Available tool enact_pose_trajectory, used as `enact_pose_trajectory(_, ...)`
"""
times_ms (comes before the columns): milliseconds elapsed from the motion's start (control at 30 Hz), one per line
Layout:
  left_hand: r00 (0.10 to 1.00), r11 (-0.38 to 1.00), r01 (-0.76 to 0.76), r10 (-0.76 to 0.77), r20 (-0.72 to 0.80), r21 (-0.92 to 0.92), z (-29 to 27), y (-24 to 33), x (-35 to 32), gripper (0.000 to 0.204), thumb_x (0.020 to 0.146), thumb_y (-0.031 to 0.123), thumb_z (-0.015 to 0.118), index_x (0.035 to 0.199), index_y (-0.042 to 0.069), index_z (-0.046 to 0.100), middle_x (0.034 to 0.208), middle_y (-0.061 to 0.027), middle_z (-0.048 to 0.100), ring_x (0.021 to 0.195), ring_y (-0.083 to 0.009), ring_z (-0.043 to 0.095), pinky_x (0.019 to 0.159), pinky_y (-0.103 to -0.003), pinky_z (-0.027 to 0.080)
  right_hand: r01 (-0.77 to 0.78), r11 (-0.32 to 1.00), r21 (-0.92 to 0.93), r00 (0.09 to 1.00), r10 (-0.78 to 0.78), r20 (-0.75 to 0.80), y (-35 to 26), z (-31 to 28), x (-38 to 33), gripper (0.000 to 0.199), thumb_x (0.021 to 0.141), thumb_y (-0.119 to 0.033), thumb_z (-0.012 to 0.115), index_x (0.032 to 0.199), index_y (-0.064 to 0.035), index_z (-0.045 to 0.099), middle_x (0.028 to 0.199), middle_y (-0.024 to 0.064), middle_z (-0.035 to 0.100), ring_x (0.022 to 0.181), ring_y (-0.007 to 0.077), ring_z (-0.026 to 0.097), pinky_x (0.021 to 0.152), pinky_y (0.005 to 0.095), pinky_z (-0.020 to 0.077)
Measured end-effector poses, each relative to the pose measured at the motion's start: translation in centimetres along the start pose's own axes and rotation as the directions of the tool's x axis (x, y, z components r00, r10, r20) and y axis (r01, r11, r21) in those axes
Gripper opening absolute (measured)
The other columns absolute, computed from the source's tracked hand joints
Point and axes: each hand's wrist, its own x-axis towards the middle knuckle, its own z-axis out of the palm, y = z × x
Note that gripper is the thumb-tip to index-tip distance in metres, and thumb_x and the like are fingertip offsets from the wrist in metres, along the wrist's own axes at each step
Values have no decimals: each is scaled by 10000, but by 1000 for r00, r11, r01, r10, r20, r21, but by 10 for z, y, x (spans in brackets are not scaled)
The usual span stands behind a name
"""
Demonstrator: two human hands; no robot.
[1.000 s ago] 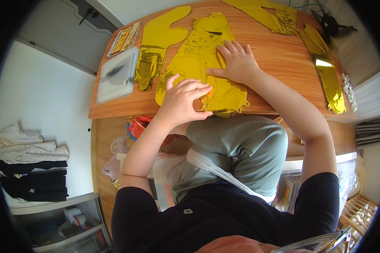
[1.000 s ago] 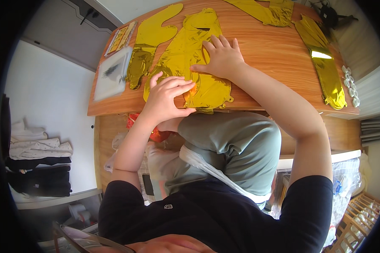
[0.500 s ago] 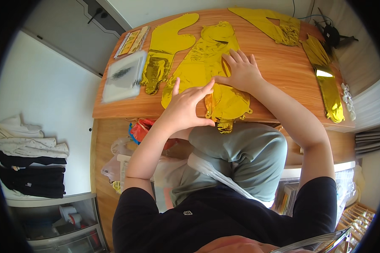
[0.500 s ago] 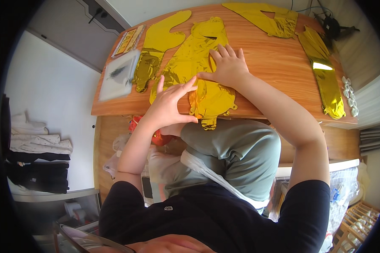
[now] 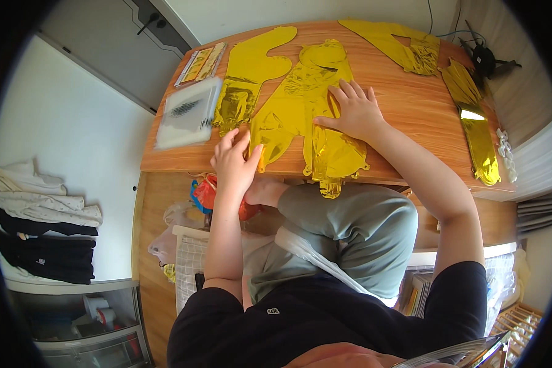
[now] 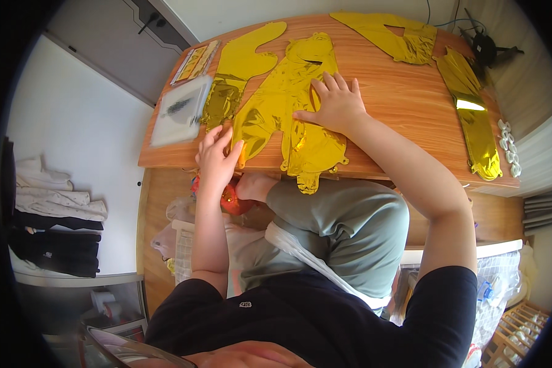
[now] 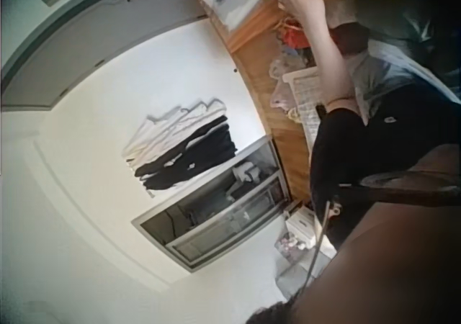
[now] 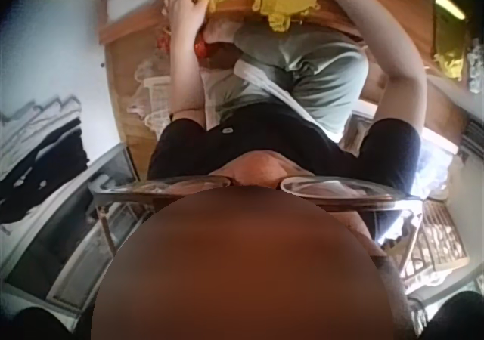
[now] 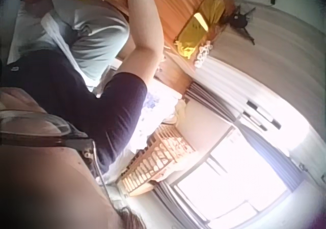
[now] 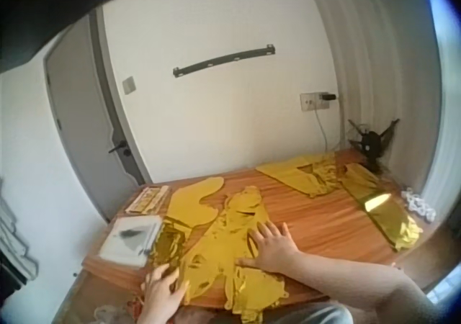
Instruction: Folding gold foil balloons at a desk and organizing them.
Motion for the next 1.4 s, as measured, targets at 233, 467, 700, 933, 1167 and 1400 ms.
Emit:
enact_pose_trajectory(233, 996, 799, 79, -45, 72, -596, 5, 9, 10, 432, 973, 116, 651, 1398, 52, 612, 1538, -116, 494, 1377, -283, 504, 1134, -463, 381, 4, 1000, 7, 1000, -4, 6, -2, -1, -1, 1061, 806, -865, 528, 1566, -142, 366, 1636, 143, 318, 1550, 321, 215, 1241, 594, 158)
enact_pose_trajectory(467, 973, 467, -212, 21, -229, -858, -14, 72, 28, 789, 917, -125, 597, 1598, 36, 232, 1525, -213, 440, 1368, -238, 502, 1053, -312, 480, 5, 1000, 7, 1000, -5, 11, 1, 0, 0, 1059, 797, -857, 551, 1556, -138, 384, 1632, 145, 325, 1543, 327, 229, 1235, 594, 172)
enact_pose_trajectory(700, 813, 316, -30, 560, 161, -948, 9, 104, 84, 813, 986, 99, 596, 1639, 90, 112, 1435, -178, 554, 1225, -186, 587, 995, -342, 503, 13, 997, -80, 998, -7, 68, 4, -3, 0, 898, 848, -724, 605, 1529, -158, 458, 1659, 131, 279, 1556, 304, 199, 1235, 594, 176)
enact_pose_trajectory(933, 797, 353, 339, 384, 465, -872, 50, 77, 144, 604, 1042, 311, 582, 1561, 102, 356, 1324, -105, 600, 1260, -200, 574, 998, -357, 499, 58, 991, -117, 986, -39, 162, 8, 0, -1, 719, 916, -679, 517, 1534, -315, 470, 1694, 121, 207, 1570, 328, 155, 1234, 613, 145)
enact_pose_trajectory(1167, 641, 648, -638, 746, 179, -415, 67, 68, 147, 428, 920, 274, 736, 1275, 69, 614, 1255, -115, 601, 1215, -298, 571, 1040, -396, 465, 128, 968, -218, 980, -91, 175, 16, 6, 2, 855, 901, -588, 604, 1610, -216, 302, 1679, 137, 197, 1561, 340, 158, 1223, 610, 180)
enact_pose_trajectory(1400, 603, 611, -725, 786, 136, -318, 71, 67, 149, 421, 909, 272, 736, 1262, 78, 615, 1258, -108, 576, 1228, -307, 549, 1053, -413, 454, 139, 964, -227, 984, -110, 139, 18, 18, 7, 992, 865, -672, 615, 1626, -150, 253, 1681, 153, 197, 1562, 358, 154, 1219, 626, 170)
